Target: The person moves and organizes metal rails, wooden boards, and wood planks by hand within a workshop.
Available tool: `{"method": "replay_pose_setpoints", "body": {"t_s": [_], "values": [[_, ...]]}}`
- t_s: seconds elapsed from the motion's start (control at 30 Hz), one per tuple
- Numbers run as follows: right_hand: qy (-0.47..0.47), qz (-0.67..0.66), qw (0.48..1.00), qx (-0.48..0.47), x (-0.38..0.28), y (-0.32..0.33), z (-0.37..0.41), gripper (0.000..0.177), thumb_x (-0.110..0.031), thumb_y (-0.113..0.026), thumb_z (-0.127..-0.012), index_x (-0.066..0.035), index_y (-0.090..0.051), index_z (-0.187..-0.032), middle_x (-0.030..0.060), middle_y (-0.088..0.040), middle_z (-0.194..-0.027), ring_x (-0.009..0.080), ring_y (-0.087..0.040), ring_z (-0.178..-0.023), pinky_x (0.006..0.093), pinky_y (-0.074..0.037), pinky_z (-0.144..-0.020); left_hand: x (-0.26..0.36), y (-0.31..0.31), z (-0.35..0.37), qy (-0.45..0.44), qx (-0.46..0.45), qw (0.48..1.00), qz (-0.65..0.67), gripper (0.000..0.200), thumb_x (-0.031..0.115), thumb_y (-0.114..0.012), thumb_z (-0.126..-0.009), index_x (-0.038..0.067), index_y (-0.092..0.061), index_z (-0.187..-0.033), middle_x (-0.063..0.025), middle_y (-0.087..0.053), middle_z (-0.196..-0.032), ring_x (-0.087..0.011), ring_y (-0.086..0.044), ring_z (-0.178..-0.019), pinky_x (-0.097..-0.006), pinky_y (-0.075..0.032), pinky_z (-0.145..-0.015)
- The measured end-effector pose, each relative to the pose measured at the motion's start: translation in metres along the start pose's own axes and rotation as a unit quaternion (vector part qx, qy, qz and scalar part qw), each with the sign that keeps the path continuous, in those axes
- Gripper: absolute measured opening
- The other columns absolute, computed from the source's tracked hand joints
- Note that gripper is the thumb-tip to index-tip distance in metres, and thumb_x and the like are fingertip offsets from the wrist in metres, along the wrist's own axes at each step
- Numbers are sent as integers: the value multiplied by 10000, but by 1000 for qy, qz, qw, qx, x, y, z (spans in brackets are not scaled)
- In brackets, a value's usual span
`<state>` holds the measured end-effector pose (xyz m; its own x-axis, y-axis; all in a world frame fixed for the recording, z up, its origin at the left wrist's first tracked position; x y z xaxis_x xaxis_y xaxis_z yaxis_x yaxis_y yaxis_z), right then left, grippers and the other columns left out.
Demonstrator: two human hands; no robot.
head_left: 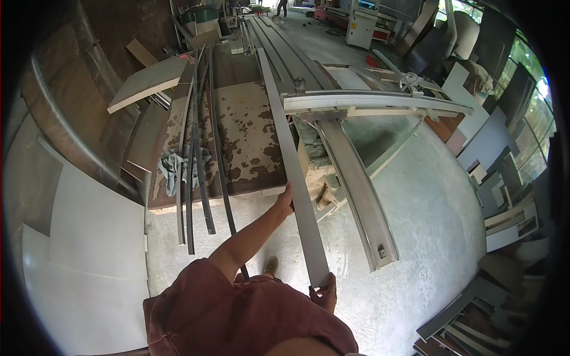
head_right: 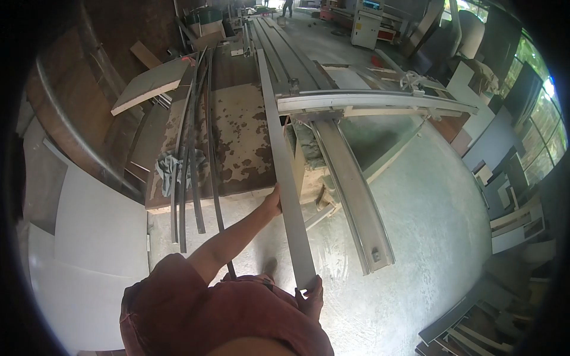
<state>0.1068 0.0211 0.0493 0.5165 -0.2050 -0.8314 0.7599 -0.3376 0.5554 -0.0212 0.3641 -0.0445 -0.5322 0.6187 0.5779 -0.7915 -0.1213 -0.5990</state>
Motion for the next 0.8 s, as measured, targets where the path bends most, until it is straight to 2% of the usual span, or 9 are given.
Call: {"method": "replay_pose_setpoints", "body": {"t_s": [0.07, 0.1, 0.13, 0.17, 0.27, 0.37, 0.5, 0.57, 0.8], "values": [[10, 1, 1000, 9, 1, 0, -1, 803, -116, -730, -625, -77, -273, -1284, 108, -522, -843, 199, -544, -613, 331, -469, -544, -4, -6, 15, -28, -171, 985, 13, 725, 606, -423, -788, 30, -357, -1223, -141, -472, -1127, -292, -503, -995, -483, -443, -779], [7, -1, 1000, 10, 0, 1, -1, 803, -116, -730, -625, -77, -273, -1284, 108, -522, -843, 199, -544, -613, 331, -469, -544, -2, -6, 28, -26, -171, 985, 10, 725, 606, -423, -788, 30, -357, -1223, -141, -472, -1127, -292, -503, -995, -483, -443, -779], [11, 8, 1000, 14, -4, 3, -1, 800, -115, -732, -622, -75, -277, -1279, 108, -522, -837, 201, -544, -617, 332, -470, -546, -6, 6, 48, 47, -41, 997, -46, 719, 611, -423, -788, 37, -360, -1216, -146, -475, -1126, -306, -502, -991, -482, -432, -796], [13, 18, 1000, 18, -6, 4, -1, 796, -114, -733, -620, -74, -282, -1274, 108, -523, -832, 203, -544, -621, 334, -471, -547, -7, 20, 70, 119, 91, 984, -101, 714, 616, -424, -787, 44, -364, -1209, -151, -477, -1124, -321, -502, -988, -481, -421, -814], [25, 19, 999, 16, -4, 4, -3, 797, -67, -738, -604, -49, -296, -1267, 103, -536, -878, 150, -527, -620, 271, -462, -538, 7, 40, 104, 117, 70, 979, -152, 685, 594, -412, -811, 58, -343, -1233, -155, -473, -1144, -359, -489, -1005, -491, -367, -881], [40, 15, 999, 19, -4, 6, -3, 809, -69, -747, -595, -56, -298, -1267, 109, -536, -899, 155, -523, -611, 270, -461, -535, 23, 63, 126, 109, 65, 976, -174, 647, 559, -421, -828, 64, -348, -1238, -158, -469, -1163, -361, -481, -1028, -501, -310, -932], [13, 8, 1000, 3, -6, 6, -6, 822, -71, -753, -589, -61, -295, -1271, 118, -536, -919, 164, -526, -613, 270, -461, -532, 42, 95, 141, 97, 83, 963, -239, 621, 529, -425, -840, 62, -353, -1243, -168, -431, -1207, -363, -449, -1075, -500, -311, -934], [35, 15, 999, 0, -18, 11, -10, 774, -134, -739, -627, -72, -300, -1260, 120, -518, -821, 225, -543, -641, 343, -476, -553, 49, 115, 142, 92, 98, 950, -280, 590, 495, -426, -853, 56, -358, -1242, -177, -392, -1241, -362, -412, -1117, -504, -312, -935], [56, 34, 998, -4, -25, -5, -34, 780, -165, -744, -628, -59, -299, -1260, 121, -512, -812, 226, -540, -652, 342, -474, -555, 72, 154, 165, 119, 108, 931, -326, 564, 454, -408, -875, 30, -359, -1244, -210, -363, -1271, -388, -392, -1135, -496, -326, -937]]}}
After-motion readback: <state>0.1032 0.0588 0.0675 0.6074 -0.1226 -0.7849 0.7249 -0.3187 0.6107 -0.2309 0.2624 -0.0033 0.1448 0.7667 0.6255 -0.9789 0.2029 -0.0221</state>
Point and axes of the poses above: each hand's wrist, its own z-axis away from the middle knuckle, its own y-axis out of the back of the hand, x = y × z, the point moved 6 cm from there along -z, towards the middle knuckle
